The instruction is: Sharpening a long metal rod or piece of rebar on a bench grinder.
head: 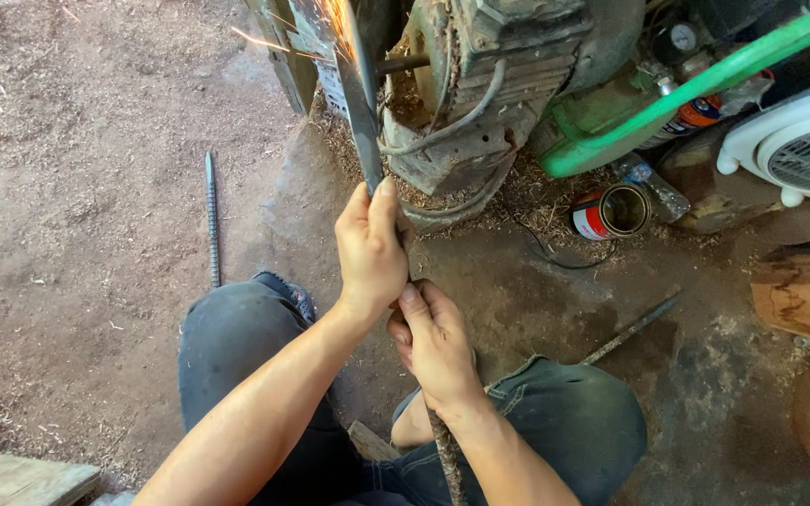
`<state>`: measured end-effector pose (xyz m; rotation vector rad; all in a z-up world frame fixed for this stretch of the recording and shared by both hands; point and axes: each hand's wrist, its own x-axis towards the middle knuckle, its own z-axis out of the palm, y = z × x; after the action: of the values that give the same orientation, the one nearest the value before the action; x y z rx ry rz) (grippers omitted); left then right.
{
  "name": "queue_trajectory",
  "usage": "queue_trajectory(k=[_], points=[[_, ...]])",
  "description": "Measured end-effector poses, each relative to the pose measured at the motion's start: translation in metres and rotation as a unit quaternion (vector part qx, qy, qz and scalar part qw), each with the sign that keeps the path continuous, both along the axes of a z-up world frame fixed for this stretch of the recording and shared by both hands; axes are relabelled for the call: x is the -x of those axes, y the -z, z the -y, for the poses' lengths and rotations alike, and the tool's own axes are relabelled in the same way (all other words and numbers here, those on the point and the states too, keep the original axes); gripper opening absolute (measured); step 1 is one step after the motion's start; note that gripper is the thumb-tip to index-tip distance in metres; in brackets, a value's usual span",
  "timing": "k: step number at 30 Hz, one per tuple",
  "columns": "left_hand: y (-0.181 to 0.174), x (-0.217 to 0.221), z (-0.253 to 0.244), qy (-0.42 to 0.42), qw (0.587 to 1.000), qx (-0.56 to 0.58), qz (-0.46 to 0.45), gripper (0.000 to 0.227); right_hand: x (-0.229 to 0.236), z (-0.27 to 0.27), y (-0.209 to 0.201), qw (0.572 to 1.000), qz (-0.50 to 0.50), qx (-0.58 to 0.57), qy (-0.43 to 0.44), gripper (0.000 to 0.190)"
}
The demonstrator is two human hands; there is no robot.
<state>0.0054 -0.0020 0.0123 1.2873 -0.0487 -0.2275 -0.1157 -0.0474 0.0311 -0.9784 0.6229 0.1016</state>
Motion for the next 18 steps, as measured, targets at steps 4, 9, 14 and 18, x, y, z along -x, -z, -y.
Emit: queue_trajectory(k=[4, 9, 14, 18], points=[[0.002, 0.005, -0.001, 0.004, 1.000, 0.009, -0.007, 0.027, 0.006, -0.001, 0.002, 1.000, 0.003, 0.002, 0.001, 0.028], [0.000, 0.010, -0.001, -0.002, 1.000, -0.010, -0.012, 0.028, 0.010, -0.002, 0.000, 1.000, 0.000, 0.006, 0.001, 0.028], [0.005, 0.013, -0.002, 0.002, 1.000, 0.015, -0.015, 0.027, 0.014, -0.004, 0.002, 1.000, 0.000, 0.004, 0.004, 0.028], [0.004, 0.016, -0.003, 0.006, 1.000, -0.012, -0.004, 0.027, 0.016, -0.005, 0.003, 1.000, -0.013, -0.004, 0.009, 0.027]])
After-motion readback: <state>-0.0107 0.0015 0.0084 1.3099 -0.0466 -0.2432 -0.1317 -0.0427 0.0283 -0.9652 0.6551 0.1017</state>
